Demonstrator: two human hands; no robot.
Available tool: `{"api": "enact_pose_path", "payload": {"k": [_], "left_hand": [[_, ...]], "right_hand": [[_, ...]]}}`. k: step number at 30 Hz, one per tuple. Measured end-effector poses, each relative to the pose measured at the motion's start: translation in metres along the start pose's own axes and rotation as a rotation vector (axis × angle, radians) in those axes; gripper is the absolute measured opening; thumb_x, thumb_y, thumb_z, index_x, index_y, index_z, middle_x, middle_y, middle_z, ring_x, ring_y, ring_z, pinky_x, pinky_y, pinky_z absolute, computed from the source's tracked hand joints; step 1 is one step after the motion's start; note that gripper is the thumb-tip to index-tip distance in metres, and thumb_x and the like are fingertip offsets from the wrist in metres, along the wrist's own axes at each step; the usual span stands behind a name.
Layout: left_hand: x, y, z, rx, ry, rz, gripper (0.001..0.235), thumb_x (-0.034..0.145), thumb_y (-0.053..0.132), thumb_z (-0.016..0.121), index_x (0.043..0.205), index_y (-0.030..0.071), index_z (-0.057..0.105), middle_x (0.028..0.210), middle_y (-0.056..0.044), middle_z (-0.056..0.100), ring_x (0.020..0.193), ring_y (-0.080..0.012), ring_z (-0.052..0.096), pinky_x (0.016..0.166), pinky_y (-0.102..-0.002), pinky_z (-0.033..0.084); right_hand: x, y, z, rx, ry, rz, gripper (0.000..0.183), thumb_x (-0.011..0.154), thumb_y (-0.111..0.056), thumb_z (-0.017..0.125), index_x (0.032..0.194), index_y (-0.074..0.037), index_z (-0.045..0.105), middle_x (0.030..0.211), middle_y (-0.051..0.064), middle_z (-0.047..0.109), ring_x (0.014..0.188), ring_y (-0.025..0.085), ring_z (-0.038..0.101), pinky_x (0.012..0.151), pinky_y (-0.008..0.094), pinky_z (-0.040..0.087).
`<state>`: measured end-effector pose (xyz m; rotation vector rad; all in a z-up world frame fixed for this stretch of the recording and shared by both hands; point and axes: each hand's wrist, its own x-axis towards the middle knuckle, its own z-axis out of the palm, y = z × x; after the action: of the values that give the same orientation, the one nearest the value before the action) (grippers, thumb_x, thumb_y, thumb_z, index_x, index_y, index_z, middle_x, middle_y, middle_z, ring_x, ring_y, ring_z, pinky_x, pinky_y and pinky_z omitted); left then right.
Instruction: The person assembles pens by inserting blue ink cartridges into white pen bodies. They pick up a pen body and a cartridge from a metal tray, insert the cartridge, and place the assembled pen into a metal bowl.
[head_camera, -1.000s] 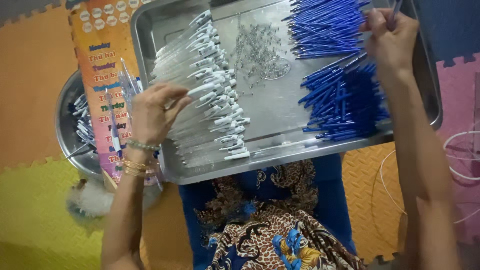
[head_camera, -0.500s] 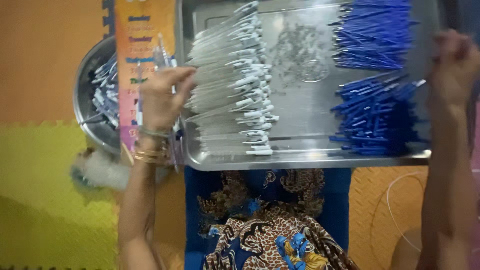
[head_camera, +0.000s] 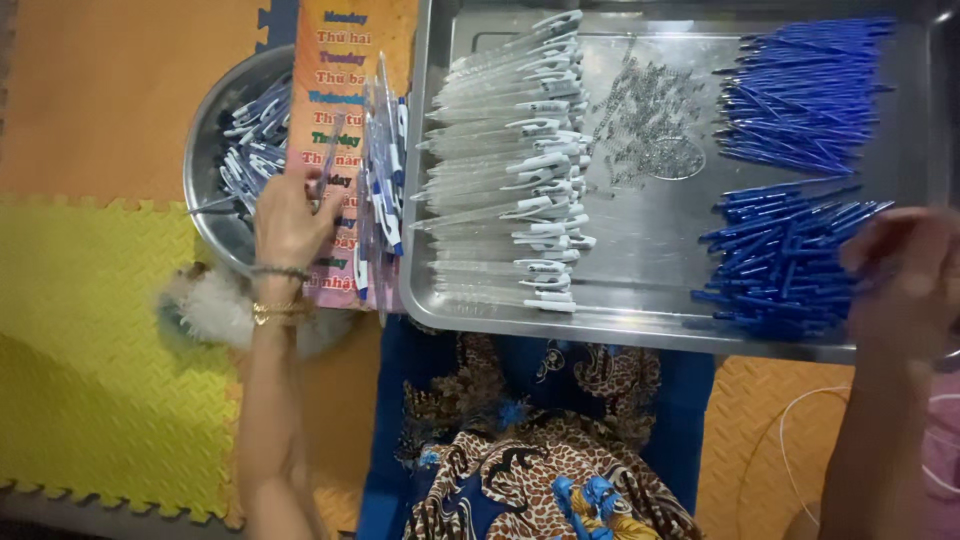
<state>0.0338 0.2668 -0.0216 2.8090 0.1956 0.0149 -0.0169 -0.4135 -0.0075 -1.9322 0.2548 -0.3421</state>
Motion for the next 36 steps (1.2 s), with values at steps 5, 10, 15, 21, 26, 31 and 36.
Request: {"api": "enact_pose_path", "payload": {"k": [5, 10, 15, 21, 26, 31, 36], "left_hand": [[0.014, 0.011, -0.007, 0.028, -0.155, -0.252, 0.030, 0.110, 0.029, 0.070, 0.125, 0.004, 0.067, 0.102, -0.019, 0.074, 0.090, -0.0373, 0.072, 0.082, -0.052, 0.062], [0.018, 0.026, -0.022, -0.146, -0.257, -0.398, 0.028, 0.122, 0.034, 0.054, 0.127, 0.010, 0.066, 0.087, -0.002, 0.065, 0.060, -0.0131, 0.055, 0.047, -0.027, 0.049], [-0.035, 0.106, -0.057, -1.122, -0.052, -0.055, 0.027, 0.115, 0.022, 0.059, 0.130, 0.001, 0.051, 0.107, -0.019, 0.065, 0.087, -0.0313, 0.078, 0.079, -0.038, 0.072], [-0.080, 0.182, 0.003, -1.358, -0.067, 0.121, 0.024, 0.107, 0.017, 0.074, 0.122, 0.004, 0.061, 0.109, -0.019, 0.074, 0.100, -0.0324, 0.083, 0.089, -0.045, 0.072], [-0.096, 0.200, 0.041, -1.414, 0.007, 0.246, 0.022, 0.097, -0.001, 0.082, 0.114, -0.005, 0.069, 0.107, -0.023, 0.079, 0.095, -0.0351, 0.083, 0.080, -0.046, 0.074], [-0.093, 0.198, 0.032, -1.341, -0.125, 0.263, 0.019, 0.089, 0.002, 0.091, 0.106, 0.001, 0.084, 0.101, -0.018, 0.086, 0.090, -0.0205, 0.082, 0.070, -0.034, 0.071], [-0.080, 0.183, 0.023, -1.515, -0.893, 0.190, 0.041, 0.115, 0.023, 0.057, 0.149, 0.002, 0.065, 0.132, -0.016, 0.081, 0.122, -0.0207, 0.077, 0.098, -0.035, 0.067]], "right_hand": [[-0.010, -0.011, 0.014, 0.153, -0.067, -0.020, 0.037, 0.143, -0.036, 0.046, 0.120, -0.014, 0.064, 0.096, 0.002, 0.063, 0.078, 0.013, 0.058, 0.074, 0.026, 0.050], [-0.030, -0.024, 0.041, 0.210, -0.044, 0.000, 0.036, 0.135, -0.039, 0.057, 0.108, -0.016, 0.061, 0.093, 0.000, 0.060, 0.070, 0.011, 0.058, 0.064, 0.024, 0.047], [-0.064, -0.068, 0.117, 0.170, -0.259, 0.004, 0.023, 0.119, -0.019, 0.064, 0.111, -0.004, 0.080, 0.067, 0.015, 0.067, 0.052, 0.016, 0.056, 0.052, 0.034, 0.050], [-0.096, -0.106, 0.207, 0.623, -0.603, 0.034, 0.046, 0.112, -0.024, 0.062, 0.154, -0.006, 0.062, 0.132, 0.025, 0.077, 0.087, 0.018, 0.073, 0.070, 0.033, 0.063], [-0.099, -0.098, 0.212, 0.713, -0.561, 0.001, 0.032, 0.109, -0.005, 0.063, 0.138, 0.007, 0.070, 0.089, 0.024, 0.078, 0.076, 0.025, 0.076, 0.072, 0.041, 0.069], [-0.081, -0.087, 0.183, 0.629, -0.520, -0.019, 0.024, 0.111, -0.006, 0.059, 0.122, 0.007, 0.075, 0.074, 0.019, 0.074, 0.063, 0.022, 0.074, 0.062, 0.037, 0.066], [-0.052, -0.102, 0.150, 0.397, -0.635, -0.188, 0.027, 0.112, -0.009, 0.059, 0.099, 0.003, 0.080, 0.054, 0.009, 0.062, 0.047, 0.016, 0.060, 0.053, 0.029, 0.055]]}}
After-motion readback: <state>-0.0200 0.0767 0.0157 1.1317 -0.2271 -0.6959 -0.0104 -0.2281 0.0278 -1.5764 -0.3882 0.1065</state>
